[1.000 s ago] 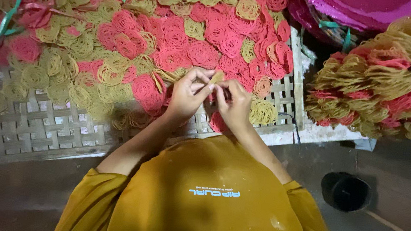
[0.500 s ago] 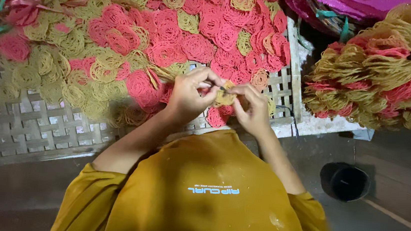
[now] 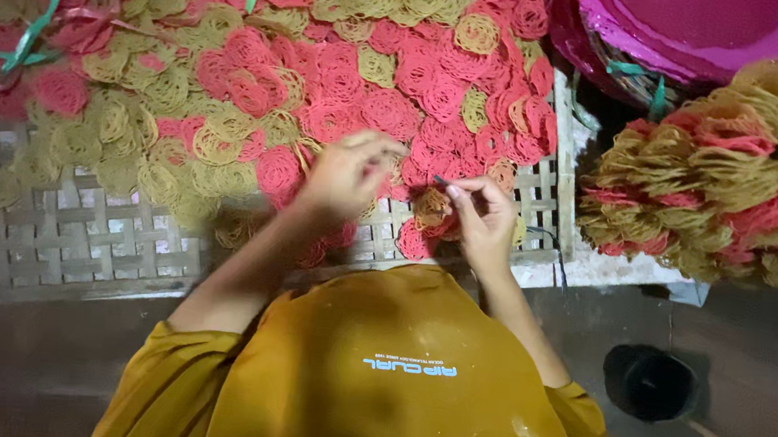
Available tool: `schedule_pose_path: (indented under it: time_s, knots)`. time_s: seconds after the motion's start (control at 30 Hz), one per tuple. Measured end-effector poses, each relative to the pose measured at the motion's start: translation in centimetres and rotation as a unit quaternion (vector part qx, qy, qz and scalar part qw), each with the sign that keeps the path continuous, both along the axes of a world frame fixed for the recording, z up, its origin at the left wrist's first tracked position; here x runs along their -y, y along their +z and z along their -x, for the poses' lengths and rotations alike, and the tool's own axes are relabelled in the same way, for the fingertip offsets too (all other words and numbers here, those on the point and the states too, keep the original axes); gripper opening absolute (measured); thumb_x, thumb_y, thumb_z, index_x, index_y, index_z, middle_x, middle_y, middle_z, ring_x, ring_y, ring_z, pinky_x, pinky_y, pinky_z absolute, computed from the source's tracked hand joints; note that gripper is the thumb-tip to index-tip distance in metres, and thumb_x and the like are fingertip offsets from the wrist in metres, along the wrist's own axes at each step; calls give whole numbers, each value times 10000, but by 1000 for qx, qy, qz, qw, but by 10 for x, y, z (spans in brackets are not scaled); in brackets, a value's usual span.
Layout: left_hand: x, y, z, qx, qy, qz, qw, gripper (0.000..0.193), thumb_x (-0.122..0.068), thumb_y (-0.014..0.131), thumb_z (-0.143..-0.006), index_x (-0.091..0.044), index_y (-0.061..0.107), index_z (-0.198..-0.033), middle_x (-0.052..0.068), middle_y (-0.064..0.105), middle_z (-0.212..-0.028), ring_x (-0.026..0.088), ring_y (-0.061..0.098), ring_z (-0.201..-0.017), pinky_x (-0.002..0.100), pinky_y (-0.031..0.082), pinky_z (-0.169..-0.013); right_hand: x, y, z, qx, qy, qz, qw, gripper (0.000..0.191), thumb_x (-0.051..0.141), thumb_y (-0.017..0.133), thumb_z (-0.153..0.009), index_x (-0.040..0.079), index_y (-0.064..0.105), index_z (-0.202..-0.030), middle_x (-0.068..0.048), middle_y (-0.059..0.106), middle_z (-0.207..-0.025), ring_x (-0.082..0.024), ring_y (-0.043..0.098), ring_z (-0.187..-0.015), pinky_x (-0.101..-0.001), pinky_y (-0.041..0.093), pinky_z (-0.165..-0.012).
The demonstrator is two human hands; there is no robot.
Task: The person repeatedly picks up small pink and yellow yarn coils from a woven tray, stacks them into a bundle, and secures the bundle with a dark rubber band. The person then places the tied bundle aside and repeats the process with new coils.
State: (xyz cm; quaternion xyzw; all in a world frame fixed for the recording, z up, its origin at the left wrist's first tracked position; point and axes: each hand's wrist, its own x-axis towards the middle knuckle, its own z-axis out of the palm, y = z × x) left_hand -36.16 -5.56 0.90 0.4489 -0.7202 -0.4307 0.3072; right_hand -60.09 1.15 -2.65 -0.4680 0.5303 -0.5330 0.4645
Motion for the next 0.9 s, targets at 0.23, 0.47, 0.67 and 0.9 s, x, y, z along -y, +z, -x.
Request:
schedule_pose_path:
  time_s: [0.23, 0.47, 0.67, 0.9]
  knots:
    - [9, -15, -72, 337, 43, 56, 939, 254, -165, 747, -863, -87, 691, -1098, 136, 633, -1231, 340, 526, -1246, 484, 422, -1080, 7, -3, -19, 8, 3, 25, 1000, 64, -19, 701, -975, -19, 740, -1025, -20, 696, -891, -52, 598, -771, -213, 483, -705]
    - [17, -36, -65, -70, 116, -203, 970, 350, -161, 619, -1018, -143, 585, -1366, 167, 703, -1326, 276, 699, -1259, 338, 593, -1026, 12, 5, -41, -46, 51, 23, 997, 100, 4, 685, -984, 4, 757, -1052, -7, 664, -862, -48, 582, -743, -207, 461, -679]
    - [15, -32, -43, -93, 126, -66, 986, 688, 43, 623, -838, 2, 345, -1465, 202, 356, -1537, 299, 466, -1390, 317, 565, -969, 13, 8, -45, -90, 46, 15, 995, 98, 23, 708, -961, 12, 766, -1039, 6, 657, -828, -48, 561, -719, -215, 444, -656]
    - [7, -32, -29, 49, 126, 47, 990, 438, 99, 480, -976, -37, 520, -1390, 171, 458, -1512, 251, 655, -1231, 354, 575, -1039, 13, 10, -41, -138, 46, 59, 988, 98, 25, 719, -954, 0, 759, -1040, -30, 647, -845, -75, 575, -751, -235, 455, -698]
